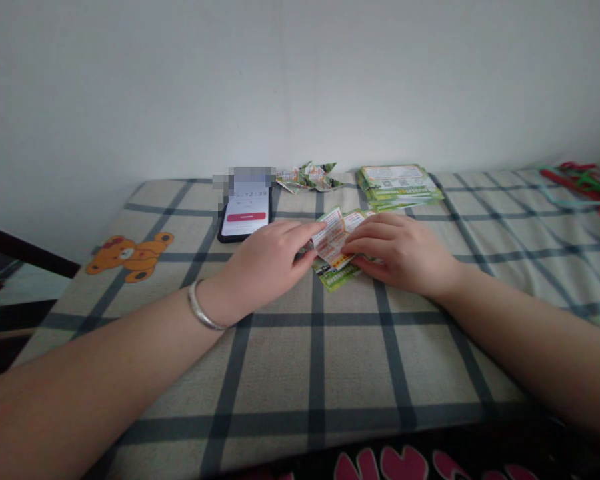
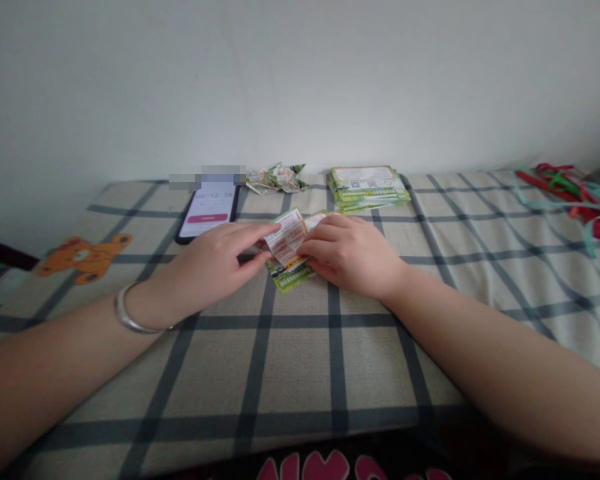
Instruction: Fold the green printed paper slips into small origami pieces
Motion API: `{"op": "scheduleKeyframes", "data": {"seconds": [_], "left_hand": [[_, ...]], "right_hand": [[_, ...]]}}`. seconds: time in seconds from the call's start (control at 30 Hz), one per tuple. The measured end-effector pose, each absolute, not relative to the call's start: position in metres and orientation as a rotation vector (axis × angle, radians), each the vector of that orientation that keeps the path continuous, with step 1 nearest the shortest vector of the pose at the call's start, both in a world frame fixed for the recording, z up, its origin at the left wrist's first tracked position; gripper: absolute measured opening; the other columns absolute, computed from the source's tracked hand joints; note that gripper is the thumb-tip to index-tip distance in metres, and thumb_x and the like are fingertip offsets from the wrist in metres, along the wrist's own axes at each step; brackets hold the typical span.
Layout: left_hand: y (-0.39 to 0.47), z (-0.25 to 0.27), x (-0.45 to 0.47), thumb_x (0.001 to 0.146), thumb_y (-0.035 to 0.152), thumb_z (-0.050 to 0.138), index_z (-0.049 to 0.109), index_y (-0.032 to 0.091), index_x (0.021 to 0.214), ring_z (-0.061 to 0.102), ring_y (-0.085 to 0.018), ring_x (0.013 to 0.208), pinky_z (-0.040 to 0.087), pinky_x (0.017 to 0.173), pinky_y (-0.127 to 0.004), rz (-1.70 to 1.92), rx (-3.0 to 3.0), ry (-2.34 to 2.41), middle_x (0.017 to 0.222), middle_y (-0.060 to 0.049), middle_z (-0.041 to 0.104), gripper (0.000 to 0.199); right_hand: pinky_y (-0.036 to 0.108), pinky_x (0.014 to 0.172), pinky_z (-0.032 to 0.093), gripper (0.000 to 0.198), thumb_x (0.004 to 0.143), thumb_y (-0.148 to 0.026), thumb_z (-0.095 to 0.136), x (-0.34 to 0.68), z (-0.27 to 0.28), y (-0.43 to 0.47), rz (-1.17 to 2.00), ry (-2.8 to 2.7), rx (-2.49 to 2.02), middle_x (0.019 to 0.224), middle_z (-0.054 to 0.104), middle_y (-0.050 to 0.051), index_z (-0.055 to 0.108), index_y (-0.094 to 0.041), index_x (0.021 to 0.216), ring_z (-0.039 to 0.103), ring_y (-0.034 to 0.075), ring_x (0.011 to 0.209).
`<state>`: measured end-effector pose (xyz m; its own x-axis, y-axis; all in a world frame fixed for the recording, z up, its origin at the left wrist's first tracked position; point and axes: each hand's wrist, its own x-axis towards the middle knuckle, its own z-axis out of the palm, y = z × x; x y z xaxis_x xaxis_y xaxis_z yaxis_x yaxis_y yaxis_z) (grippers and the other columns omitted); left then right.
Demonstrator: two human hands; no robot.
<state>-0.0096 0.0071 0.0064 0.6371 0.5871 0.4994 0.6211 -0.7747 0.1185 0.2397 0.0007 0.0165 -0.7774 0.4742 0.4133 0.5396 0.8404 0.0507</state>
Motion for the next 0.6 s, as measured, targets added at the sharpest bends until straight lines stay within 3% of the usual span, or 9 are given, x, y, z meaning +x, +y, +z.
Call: {"op": "scheduleKeyframes", "data": {"seconds": [0.27, 0.6], "left_hand": [[0.0062, 0.0079, -0.0085, 0.093, 0.019, 0.051, 0.067, 0.009, 0.115, 0.07, -0.022, 0.084, 0.058, 0.076, -0.038, -0.879, -2.754, -0.977, 0.094, -0.011, 0.075, 0.029], [0.0075, 0.0101, -0.0094, 0.092, 0.022, 0.056, 0.069, 0.014, 0.108, 0.069, -0.019, 0.085, 0.055, 0.076, -0.033, -0.902, -2.771, -0.928, 0.095, -0.006, 0.074, 0.022]], "right_hand": [[0.037, 0.085, 0.05, 0.023, 0.096, -0.024, 0.053, 0.2358, 0.0151, -0.003, -0.286, -2.676, -0.591, 0.108, 0.073, 0.006, 0.069, -0.018, 0.111, 0.063, 0.023, 0.099], [0.037, 0.083, 0.052, 0.019, 0.091, -0.017, 0.055, 0.2409, 0.0193, -0.002, -0.03, -2.622, -0.649, 0.103, 0.074, 0.005, 0.072, -0.02, 0.1, 0.065, 0.02, 0.094]]}}
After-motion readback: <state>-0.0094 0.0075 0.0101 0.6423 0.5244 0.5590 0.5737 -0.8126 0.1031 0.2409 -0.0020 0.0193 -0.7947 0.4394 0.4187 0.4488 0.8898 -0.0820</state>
